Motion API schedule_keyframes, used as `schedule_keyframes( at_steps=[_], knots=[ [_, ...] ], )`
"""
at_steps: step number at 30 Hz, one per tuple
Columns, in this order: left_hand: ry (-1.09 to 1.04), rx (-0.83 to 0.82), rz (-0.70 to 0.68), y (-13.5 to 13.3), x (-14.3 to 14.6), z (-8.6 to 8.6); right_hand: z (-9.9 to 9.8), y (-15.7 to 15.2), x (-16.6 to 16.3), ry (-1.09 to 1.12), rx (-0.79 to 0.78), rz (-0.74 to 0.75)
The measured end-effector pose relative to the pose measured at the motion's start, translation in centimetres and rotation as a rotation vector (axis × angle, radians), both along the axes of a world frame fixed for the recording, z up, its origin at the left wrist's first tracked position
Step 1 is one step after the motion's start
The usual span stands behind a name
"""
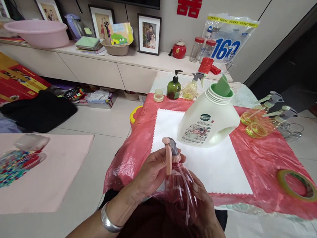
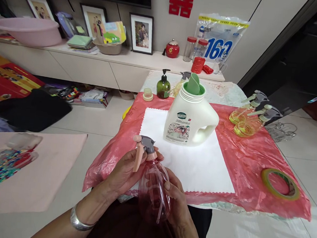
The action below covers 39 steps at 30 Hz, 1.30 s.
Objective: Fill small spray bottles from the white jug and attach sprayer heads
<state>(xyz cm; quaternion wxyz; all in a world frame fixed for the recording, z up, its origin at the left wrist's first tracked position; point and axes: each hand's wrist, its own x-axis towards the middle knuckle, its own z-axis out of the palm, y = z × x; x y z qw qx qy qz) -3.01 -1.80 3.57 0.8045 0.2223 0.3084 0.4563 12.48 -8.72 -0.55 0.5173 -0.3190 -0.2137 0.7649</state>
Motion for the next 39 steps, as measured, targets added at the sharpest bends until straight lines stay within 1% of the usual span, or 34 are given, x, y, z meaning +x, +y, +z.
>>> schedule_keyframes(
  at_steps=[3, 6, 13, 16, 22, 25, 28, 31, 33, 36, 39],
  knots=[
    [0.017, 0.039, 0.054, -0.1, 0.3, -0.1, 0.2, 0.0, -0.2, 0.007, -0.01, 0.0],
    [0.023, 0.032, 0.082, -0.1, 0.3, -0.1, 0.2, 0.0, -0.4, 0.02, -0.027, -0.005],
    [0.029, 0.038, 0.012, 0.0, -0.6, -0.3, -0.4, -0.3, -0.4, 0.032, -0.031, -0.001],
    [0.025, 0.058, -0.016, 0.1, -0.7, -0.1, -0.5, -0.4, -0.4, 0.039, -0.016, 0.003],
    [0.007, 0.068, -0.02, -0.2, -0.4, 0.7, 0.1, 0.0, -0.8, 0.078, 0.014, 0.01],
    [-0.009, 0.047, -0.036, -0.4, -0.3, 0.5, 0.3, 0.0, -1.0, 0.096, 0.028, 0.002],
    [-0.007, 0.067, -0.063, -0.4, -0.4, 0.1, 0.4, -0.3, -1.0, 0.056, 0.049, -0.015],
    [0.001, 0.107, -0.059, -0.2, -0.7, 0.3, 0.5, -0.1, -0.8, -0.039, 0.126, -0.021],
    [0.004, 0.153, -0.02, 0.1, -0.8, 0.8, 0.7, 0.5, -0.5, -0.129, 0.228, -0.031],
    [0.058, 0.286, 0.041, 0.8, -1.1, 1.5, 0.8, 2.5, 0.2, -0.266, 0.414, -0.019],
    [0.198, 0.423, 0.046, 1.7, -1.4, 1.0, -0.1, 4.8, 0.9, -0.401, 0.524, 0.015]
  ],
)
